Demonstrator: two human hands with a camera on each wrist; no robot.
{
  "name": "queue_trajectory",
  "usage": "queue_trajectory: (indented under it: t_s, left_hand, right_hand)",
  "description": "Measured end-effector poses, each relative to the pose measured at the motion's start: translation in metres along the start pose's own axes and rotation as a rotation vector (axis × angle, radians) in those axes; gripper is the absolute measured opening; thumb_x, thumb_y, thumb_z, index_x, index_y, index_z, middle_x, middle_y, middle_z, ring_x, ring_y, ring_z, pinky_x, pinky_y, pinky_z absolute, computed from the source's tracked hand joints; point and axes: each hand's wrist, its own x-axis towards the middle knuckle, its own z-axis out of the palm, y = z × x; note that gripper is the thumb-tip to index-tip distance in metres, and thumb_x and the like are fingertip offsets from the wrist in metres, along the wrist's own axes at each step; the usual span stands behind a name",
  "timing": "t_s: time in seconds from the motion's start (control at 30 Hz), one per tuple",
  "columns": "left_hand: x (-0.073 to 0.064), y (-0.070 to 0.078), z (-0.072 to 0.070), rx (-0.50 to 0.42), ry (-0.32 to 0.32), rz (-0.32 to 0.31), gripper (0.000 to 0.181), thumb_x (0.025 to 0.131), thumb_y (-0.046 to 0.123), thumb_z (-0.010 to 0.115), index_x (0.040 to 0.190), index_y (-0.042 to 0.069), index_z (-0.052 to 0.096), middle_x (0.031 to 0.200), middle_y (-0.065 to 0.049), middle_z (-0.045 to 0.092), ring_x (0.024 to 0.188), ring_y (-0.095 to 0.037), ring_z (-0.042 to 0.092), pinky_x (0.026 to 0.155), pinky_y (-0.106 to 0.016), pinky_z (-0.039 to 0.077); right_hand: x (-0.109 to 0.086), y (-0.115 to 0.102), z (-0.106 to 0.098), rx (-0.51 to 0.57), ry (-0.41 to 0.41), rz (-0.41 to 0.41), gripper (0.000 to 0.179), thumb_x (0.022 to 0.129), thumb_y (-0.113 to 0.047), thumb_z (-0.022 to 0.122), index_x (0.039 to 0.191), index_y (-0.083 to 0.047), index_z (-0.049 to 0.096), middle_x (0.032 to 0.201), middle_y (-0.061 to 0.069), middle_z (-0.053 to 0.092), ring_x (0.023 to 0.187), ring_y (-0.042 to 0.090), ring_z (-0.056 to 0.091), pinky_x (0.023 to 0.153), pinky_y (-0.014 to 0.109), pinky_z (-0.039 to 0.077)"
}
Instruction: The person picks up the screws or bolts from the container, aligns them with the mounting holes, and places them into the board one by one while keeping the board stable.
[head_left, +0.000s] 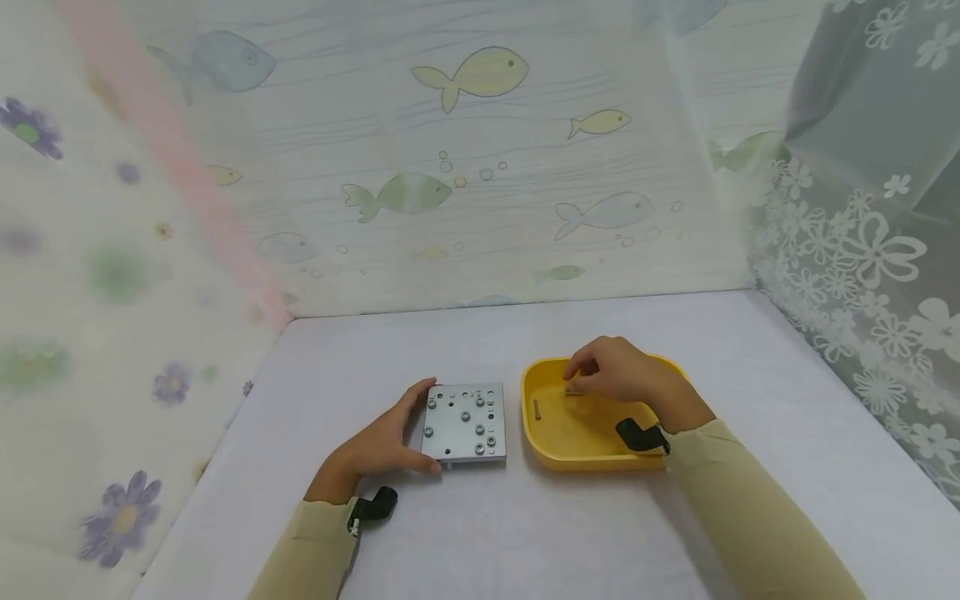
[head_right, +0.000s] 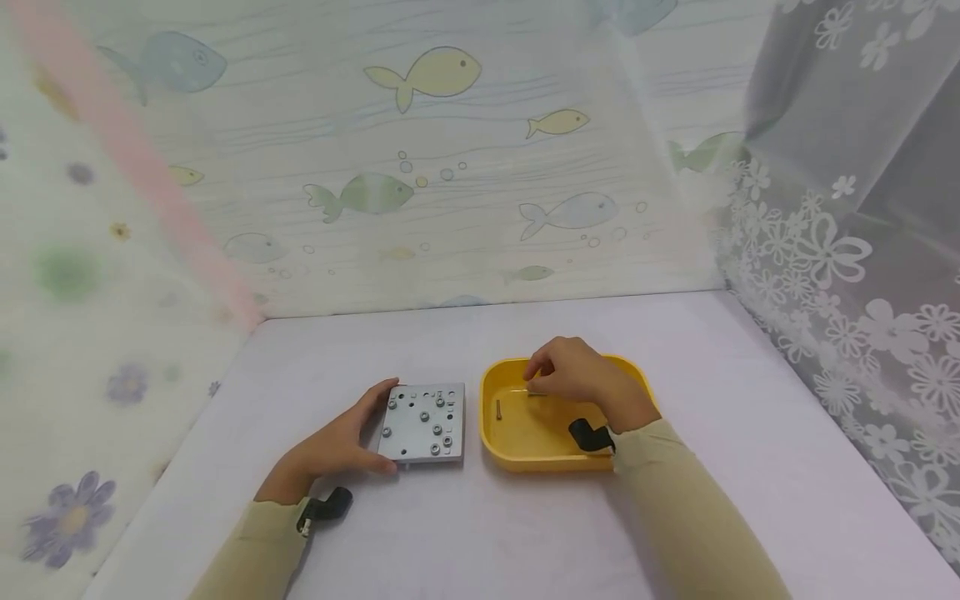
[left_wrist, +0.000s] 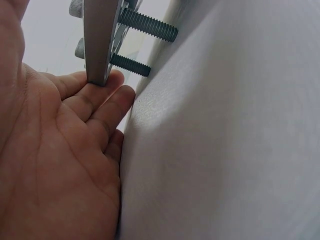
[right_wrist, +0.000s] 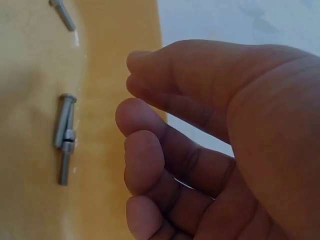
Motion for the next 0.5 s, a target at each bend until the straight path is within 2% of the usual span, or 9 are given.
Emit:
queue_trajectory:
  t_s: [0.27, 0.5]
  left_hand:
    - [0.0003, -0.0015, 0.0002, 0.001, 0.005, 0.002, 0.135, 0.062, 0.041, 0.098, 0.166, 0.027, 0.014, 0.171, 0.006, 0.022, 0.16, -0.019, 0.015, 0.129, -0.055, 0.01]
    - [-0.0003, 0.0006, 0.0008, 0.0, 0.008, -0.01, 0.135, 0.061, 0.041, 0.098, 0.166, 0.027, 0.015, 0.171, 0.006, 0.022, 0.161, -0.02, 0.014, 0.129, -0.056, 0.01]
  right_hand:
    - [0.0043, 0.0085, 0.0045, 0.031, -0.006, 0.052, 0.022, 0.092, -0.024, 0.078, 0.112, -0.014, 0.08, 0.091, 0.0, 0.071, 0.081, 0.018, 0.059, 0.07, 0.031, 0.05]
    - [0.0084, 0.01, 0.0099, 0.009, -0.05, 0.095, 0.017, 0.092, -0.02, 0.077, 0.108, -0.017, 0.08, 0.091, 0.002, 0.07, 0.078, 0.018, 0.06, 0.07, 0.029, 0.051]
